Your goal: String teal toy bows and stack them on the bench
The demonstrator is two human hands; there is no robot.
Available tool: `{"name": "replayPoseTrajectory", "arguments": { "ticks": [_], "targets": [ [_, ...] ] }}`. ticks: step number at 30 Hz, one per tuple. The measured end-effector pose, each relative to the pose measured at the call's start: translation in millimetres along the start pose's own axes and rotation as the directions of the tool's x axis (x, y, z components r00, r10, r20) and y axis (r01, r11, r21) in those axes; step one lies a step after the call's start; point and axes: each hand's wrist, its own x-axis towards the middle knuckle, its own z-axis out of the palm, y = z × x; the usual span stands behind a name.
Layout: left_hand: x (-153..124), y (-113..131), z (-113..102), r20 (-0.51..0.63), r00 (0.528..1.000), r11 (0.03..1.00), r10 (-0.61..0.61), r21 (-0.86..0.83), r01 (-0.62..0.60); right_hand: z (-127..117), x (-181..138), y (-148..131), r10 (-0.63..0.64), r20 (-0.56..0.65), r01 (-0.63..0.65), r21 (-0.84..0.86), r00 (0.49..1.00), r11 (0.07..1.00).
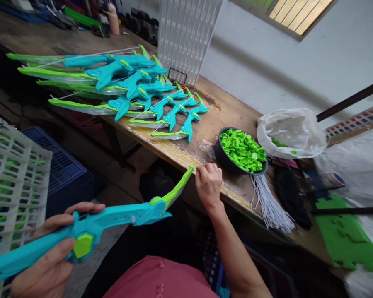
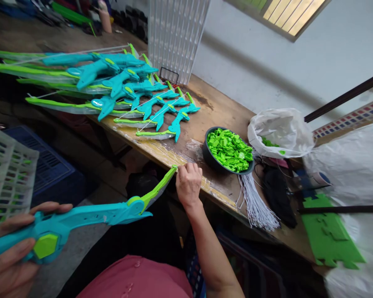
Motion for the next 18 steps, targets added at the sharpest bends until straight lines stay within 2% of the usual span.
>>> {"name": "replayPoseTrajectory", "arguments": {
  "ticks": [8,18],
  "targets": [
    [-0.9,0.8,-0.7,-0.05,0.997,0.998,-0.058,-0.021,0.057,-3.0,3.1,-2.1,0.009,0.068,-0.009,-0.004,0.998,1.0],
    [-2.5,-3.2,1.5,-0.082,0.994,0.997,-0.067,-0.053,0.062,5.5,2.2,0.1,0.052,0.158,-0.075,0.145,0.986,0.987]
  ]
}}
